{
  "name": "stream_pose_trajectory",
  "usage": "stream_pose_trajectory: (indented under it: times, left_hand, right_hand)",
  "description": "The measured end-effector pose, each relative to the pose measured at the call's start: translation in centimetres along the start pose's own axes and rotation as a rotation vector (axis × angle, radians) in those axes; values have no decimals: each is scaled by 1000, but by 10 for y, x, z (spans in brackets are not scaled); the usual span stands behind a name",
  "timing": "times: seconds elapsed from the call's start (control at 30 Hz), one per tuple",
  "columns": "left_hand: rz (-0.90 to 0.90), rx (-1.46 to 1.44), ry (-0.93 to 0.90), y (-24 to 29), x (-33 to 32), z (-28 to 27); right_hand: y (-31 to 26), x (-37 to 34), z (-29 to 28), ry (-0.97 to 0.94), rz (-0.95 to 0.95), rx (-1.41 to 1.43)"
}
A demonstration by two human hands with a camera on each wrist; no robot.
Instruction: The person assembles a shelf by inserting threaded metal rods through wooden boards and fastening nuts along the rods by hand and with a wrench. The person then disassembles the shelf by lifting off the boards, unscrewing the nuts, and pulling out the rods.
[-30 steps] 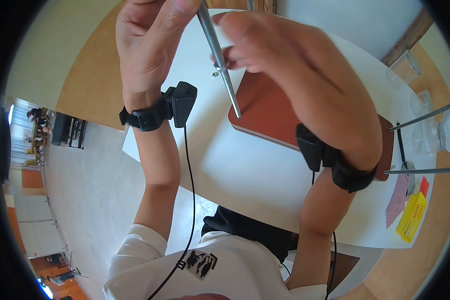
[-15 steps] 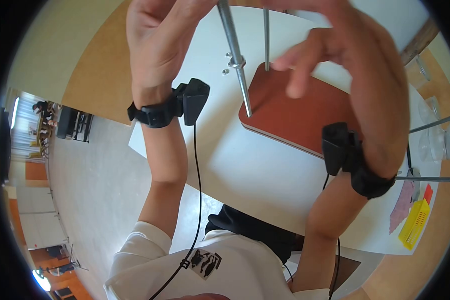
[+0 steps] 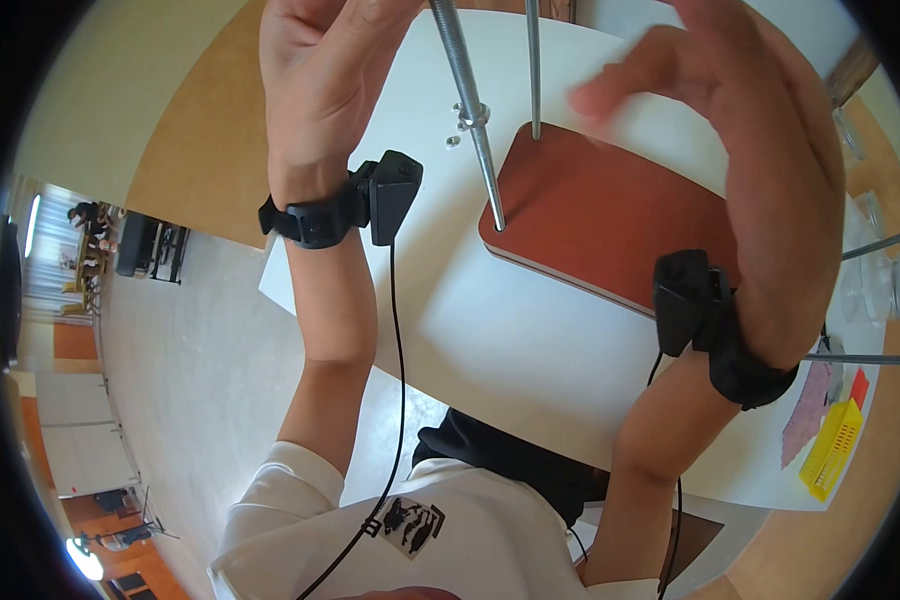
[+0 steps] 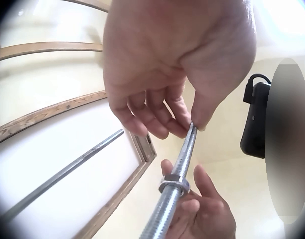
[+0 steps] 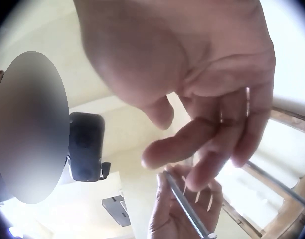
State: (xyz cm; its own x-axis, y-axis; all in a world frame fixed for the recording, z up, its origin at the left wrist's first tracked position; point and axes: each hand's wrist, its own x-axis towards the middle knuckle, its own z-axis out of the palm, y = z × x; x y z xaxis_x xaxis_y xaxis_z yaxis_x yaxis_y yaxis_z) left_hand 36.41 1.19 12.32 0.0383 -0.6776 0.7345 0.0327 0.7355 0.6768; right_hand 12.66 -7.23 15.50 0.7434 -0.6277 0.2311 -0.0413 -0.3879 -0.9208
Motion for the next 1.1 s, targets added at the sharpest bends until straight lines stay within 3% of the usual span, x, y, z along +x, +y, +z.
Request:
stream_pose_trajectory:
  times: [0.03, 0.13, 0.2, 0.27, 0.3, 0.43, 0.47, 0.53, 0.6, 0.67, 0.73, 0.8, 0.83, 0.87, 0.93, 0.97, 1.0, 1.1]
  left_hand:
    - [0, -3, -4, 1, 1, 0]
    - [6, 198, 46, 3, 1, 1]
    - [15, 87, 0, 4, 0, 0]
    - [89, 60, -35, -12, 4, -3]
    - [162, 34, -71, -16, 4, -4]
    - [19, 93, 16, 0, 1, -1]
    - [34, 77, 4, -1, 1, -1]
    - [50, 57, -12, -1, 1, 3]
    - [35, 24, 15, 4, 0, 9]
    - [7, -12, -37, 5, 2, 2]
    - [-22, -42, -82, 4, 2, -1]
    - [98, 102, -39, -3, 3, 3]
    - [57, 39, -35, -1, 3, 0]
    - [59, 40, -34, -5, 3, -2]
    - [124, 21, -51, -14, 5, -4]
    - [123, 19, -54, -17, 5, -5]
    - [119, -1, -52, -16, 4, -3]
    - [70, -39, -57, -2, 1, 3]
  right_hand:
    - [3, 0, 16, 44, -152, -37]
    - [13, 2, 41, -32, -289, -2]
    - [6, -6, 38, -130, -264, -20]
    - [-7, -8, 36, -156, -75, 89]
    - [-1, -6, 30, -54, -147, -70]
    - [1, 1, -3, -86, -15, -111]
    - [4, 1, 3, -84, -14, -111]
    - [9, 2, 34, -65, -250, -44]
    - [12, -3, 41, -88, -269, -10]
    - [8, -6, 36, -304, -236, -4]
    - [9, -4, 17, -263, -251, -43]
    - [-7, 3, -15, -516, -719, -785]
    - [-3, -8, -7, -152, 18, -244]
    - [2, -8, 1, -154, 16, -245]
    - [8, -8, 11, 101, -311, -331]
    - [3, -4, 9, -39, -386, -375]
    - [6, -1, 14, -36, -386, -376]
    - [13, -5, 43, -152, -214, 44]
